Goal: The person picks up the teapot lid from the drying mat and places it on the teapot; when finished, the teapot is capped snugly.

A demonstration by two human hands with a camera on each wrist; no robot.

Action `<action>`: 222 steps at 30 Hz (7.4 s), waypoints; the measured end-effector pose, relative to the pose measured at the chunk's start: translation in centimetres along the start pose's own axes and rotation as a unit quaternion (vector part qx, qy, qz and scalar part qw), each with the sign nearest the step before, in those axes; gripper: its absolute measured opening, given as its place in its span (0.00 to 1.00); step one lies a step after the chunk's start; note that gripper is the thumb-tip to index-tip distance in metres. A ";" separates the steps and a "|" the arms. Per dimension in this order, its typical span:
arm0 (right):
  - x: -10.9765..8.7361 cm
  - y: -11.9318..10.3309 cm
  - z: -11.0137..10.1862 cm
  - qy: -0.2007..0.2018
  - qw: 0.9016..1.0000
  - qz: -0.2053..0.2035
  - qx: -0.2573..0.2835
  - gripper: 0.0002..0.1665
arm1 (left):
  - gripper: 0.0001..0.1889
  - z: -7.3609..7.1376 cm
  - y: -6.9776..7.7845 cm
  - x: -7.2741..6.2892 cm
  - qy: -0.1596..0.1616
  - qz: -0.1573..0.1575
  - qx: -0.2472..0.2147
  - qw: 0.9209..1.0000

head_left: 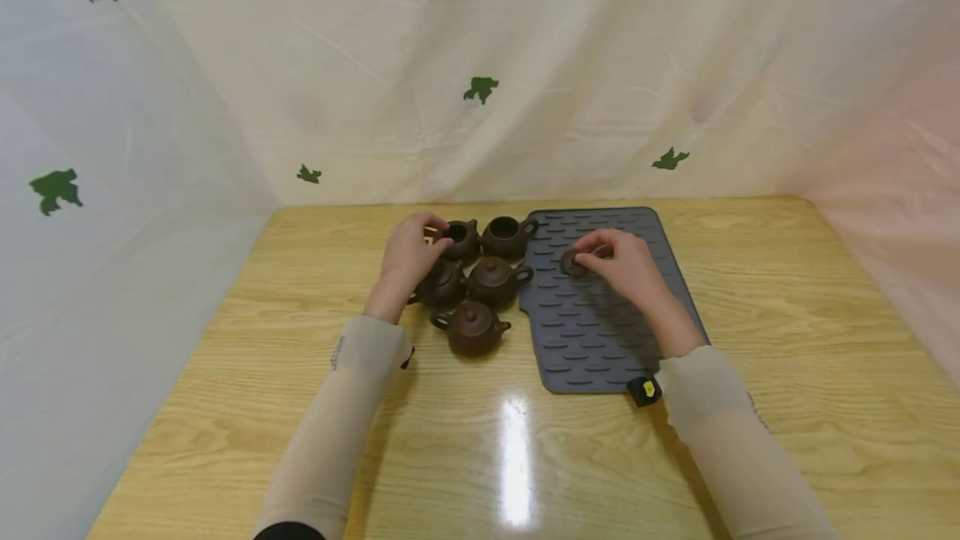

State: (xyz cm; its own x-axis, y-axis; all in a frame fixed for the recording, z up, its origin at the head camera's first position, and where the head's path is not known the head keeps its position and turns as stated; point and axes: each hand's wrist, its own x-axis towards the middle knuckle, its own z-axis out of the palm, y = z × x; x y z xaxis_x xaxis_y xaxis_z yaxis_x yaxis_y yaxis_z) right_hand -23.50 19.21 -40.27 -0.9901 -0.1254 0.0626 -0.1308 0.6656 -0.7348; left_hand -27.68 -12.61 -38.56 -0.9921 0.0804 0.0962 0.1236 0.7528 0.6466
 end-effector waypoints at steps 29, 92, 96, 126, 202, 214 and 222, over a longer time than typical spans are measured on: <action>0.4 0.6 1.0 0.008 0.999 0.050 -0.004 0.15 | 0.21 1.3 -1.3 0.7 -0.023 -0.084 0.008 0.996; 1.5 1.6 1.5 -0.016 0.996 0.079 -0.028 0.15 | 0.21 1.5 -2.1 0.9 -0.005 -0.099 -0.027 0.995; 1.4 1.4 1.5 -0.016 0.996 0.080 -0.029 0.15 | 0.20 1.5 -2.1 0.9 -0.004 -0.096 -0.022 0.995; 1.3 -0.5 1.4 -0.022 0.997 0.070 -0.018 0.15 | 0.20 1.6 -2.3 0.9 0.000 -0.092 -0.028 0.995; 6.2 -9.1 5.8 -0.047 0.998 -0.015 0.028 0.11 | 0.21 1.7 -2.1 0.7 0.008 -0.089 -0.031 0.996; 7.7 -10.5 7.8 -0.049 0.998 -0.016 0.022 0.11 | 0.21 1.6 -2.2 0.9 0.011 -0.084 -0.028 0.996; 8.8 -10.8 8.9 -0.056 0.998 -0.014 0.029 0.10 | 0.20 1.6 -2.2 1.0 0.012 -0.084 -0.027 0.996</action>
State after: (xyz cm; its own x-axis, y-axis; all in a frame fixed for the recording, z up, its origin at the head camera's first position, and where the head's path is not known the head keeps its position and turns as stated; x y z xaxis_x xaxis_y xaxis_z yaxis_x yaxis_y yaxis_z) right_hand -30.35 4.37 -37.81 -0.9737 -0.2274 0.0108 -0.1528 0.6175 -0.7716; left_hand -28.93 -13.12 -41.14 -0.9982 -0.0593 0.0012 -0.0418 0.7179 0.6949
